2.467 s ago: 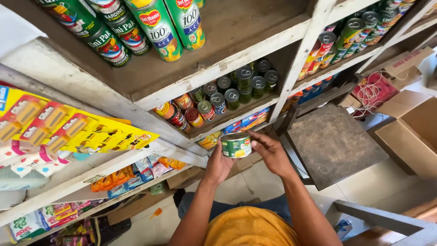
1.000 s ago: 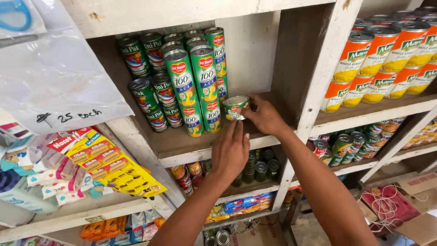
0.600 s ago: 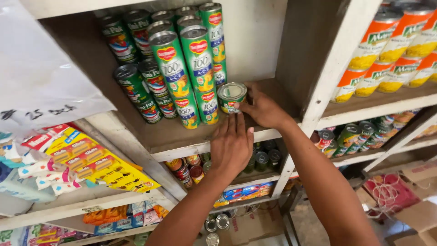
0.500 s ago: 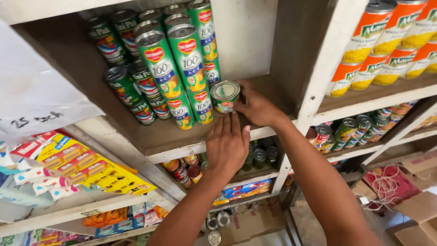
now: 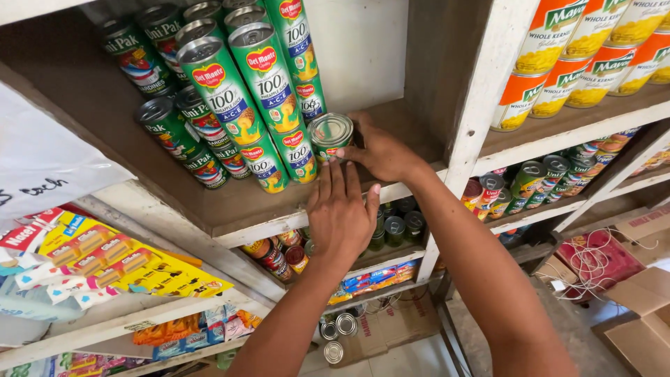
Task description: The recorder is seen picking up canned goods from boxes on the floor and organizing them onto grocery store shelves.
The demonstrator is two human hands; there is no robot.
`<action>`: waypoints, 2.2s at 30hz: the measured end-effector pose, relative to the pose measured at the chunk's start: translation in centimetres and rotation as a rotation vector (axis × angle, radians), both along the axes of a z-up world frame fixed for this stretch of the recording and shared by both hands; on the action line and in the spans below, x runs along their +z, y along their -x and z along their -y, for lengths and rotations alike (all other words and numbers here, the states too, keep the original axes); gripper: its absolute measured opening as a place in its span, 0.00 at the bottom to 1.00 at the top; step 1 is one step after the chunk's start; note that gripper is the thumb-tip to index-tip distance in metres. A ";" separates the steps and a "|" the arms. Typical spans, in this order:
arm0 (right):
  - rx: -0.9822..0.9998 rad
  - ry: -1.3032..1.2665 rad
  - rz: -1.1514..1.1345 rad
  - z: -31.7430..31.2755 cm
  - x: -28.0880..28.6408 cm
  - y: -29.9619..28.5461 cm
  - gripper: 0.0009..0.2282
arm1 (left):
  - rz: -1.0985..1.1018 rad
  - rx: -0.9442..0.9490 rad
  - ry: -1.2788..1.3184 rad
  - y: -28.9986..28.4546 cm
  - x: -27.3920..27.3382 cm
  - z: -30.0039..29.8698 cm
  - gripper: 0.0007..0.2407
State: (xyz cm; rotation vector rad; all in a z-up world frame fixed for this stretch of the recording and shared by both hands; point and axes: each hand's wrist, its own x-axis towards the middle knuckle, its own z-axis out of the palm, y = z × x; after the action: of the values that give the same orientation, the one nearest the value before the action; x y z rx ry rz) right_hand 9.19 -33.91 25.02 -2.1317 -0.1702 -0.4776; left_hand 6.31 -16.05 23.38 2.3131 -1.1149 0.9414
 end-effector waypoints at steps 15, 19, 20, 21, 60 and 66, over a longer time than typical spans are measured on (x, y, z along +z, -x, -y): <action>-0.143 0.019 -0.132 -0.6 0.7 0.4 0.33 | -0.067 0.013 -0.003 0.1 0.0 -0.1 0.29; -0.007 -0.152 -0.074 -0.3 0.4 0.5 0.35 | -0.085 0.004 -0.008 0.2 0.1 0.0 0.28; 0.081 -0.239 -0.037 -0.2 0.4 0.6 0.35 | -0.091 0.003 -0.013 0.2 0.2 0.0 0.28; 0.077 -0.238 -0.037 -0.2 0.5 0.8 0.35 | -0.091 -0.001 -0.013 0.2 0.1 -0.1 0.28; -0.685 -0.403 -0.680 -28.7 -70.8 28.4 0.11 | -1.388 0.047 -0.594 9.7 -73.2 -24.7 0.10; -0.555 -0.754 -0.820 -30.9 -77.4 24.6 0.12 | -1.390 0.159 -0.556 6.6 -81.3 -28.5 0.09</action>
State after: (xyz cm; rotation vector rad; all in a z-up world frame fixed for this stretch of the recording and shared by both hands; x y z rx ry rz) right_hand -15.36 -3.01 -52.37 -1.4378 0.9366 0.0716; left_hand -0.27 12.45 -57.90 2.5548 -0.5387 -1.0343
